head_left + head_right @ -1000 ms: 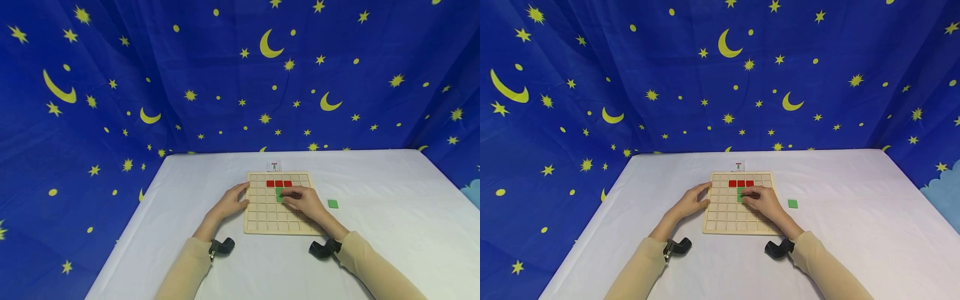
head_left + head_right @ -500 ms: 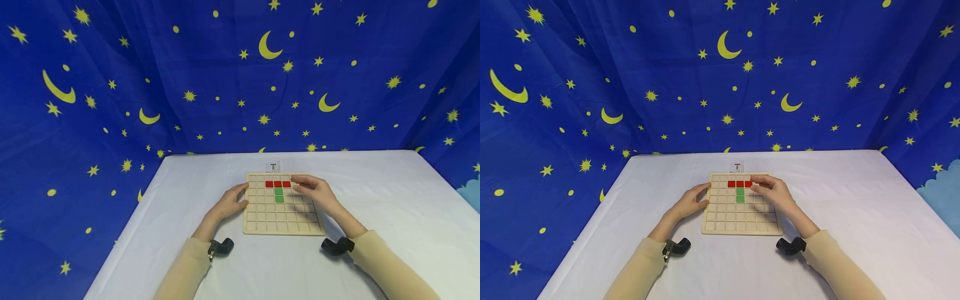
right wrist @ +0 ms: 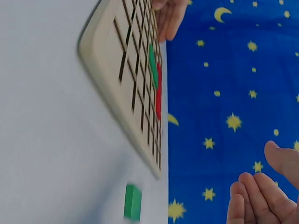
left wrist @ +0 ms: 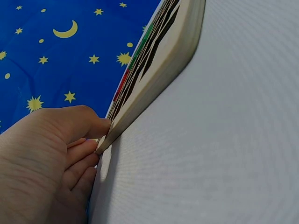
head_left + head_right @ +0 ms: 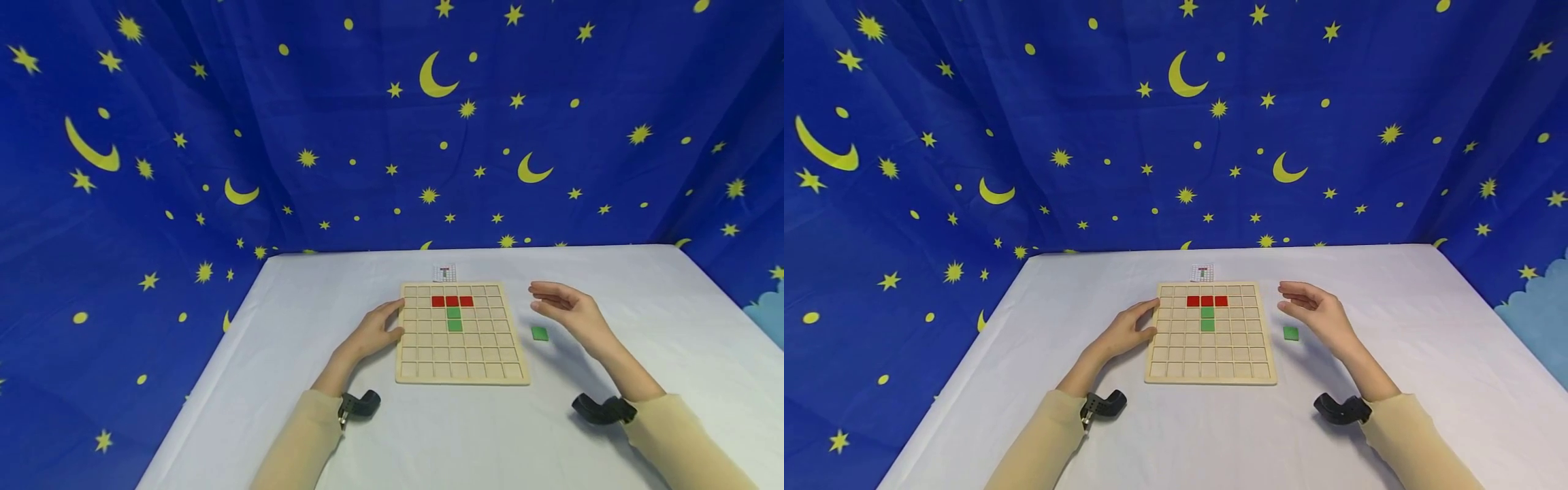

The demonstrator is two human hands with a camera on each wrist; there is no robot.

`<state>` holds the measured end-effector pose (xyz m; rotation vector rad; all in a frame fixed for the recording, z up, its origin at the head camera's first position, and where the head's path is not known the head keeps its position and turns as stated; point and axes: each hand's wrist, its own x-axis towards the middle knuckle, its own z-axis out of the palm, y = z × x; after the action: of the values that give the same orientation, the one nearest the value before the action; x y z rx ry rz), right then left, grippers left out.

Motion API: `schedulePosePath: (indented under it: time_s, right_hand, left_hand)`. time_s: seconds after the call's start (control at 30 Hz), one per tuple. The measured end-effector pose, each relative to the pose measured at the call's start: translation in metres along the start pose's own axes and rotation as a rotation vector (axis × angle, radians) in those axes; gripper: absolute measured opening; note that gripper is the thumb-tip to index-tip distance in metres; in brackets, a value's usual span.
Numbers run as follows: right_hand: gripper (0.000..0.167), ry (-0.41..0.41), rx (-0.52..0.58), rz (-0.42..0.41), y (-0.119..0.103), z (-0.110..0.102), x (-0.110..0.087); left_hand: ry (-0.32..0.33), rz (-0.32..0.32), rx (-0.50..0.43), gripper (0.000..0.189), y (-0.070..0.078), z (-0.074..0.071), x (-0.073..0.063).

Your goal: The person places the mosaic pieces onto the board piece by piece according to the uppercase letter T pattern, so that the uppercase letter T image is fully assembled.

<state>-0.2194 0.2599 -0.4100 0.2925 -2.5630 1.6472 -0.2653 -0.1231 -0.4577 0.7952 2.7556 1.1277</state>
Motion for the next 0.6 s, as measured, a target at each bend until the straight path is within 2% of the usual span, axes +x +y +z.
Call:
schedulePosePath:
  time_s: [0.27, 0.47, 0.6]
  right_hand:
    - [0.055, 0.016, -0.069, 0.053, 0.02, -0.014, -0.014]
    - [0.046, 0.015, -0.128, -0.005, 0.039, -0.011, -0.021]
    - [0.046, 0.01, -0.197, -0.014, 0.048, -0.01, -0.024]
  left_hand:
    - [0.005, -0.002, -0.002, 0.062, 0.0, 0.0, -0.001]
    - [0.004, -0.001, -0.005, 0.062, -0.001, 0.001, 0.0]
    - [0.003, 0.001, -0.004, 0.063, -0.001, 0.001, 0.0]
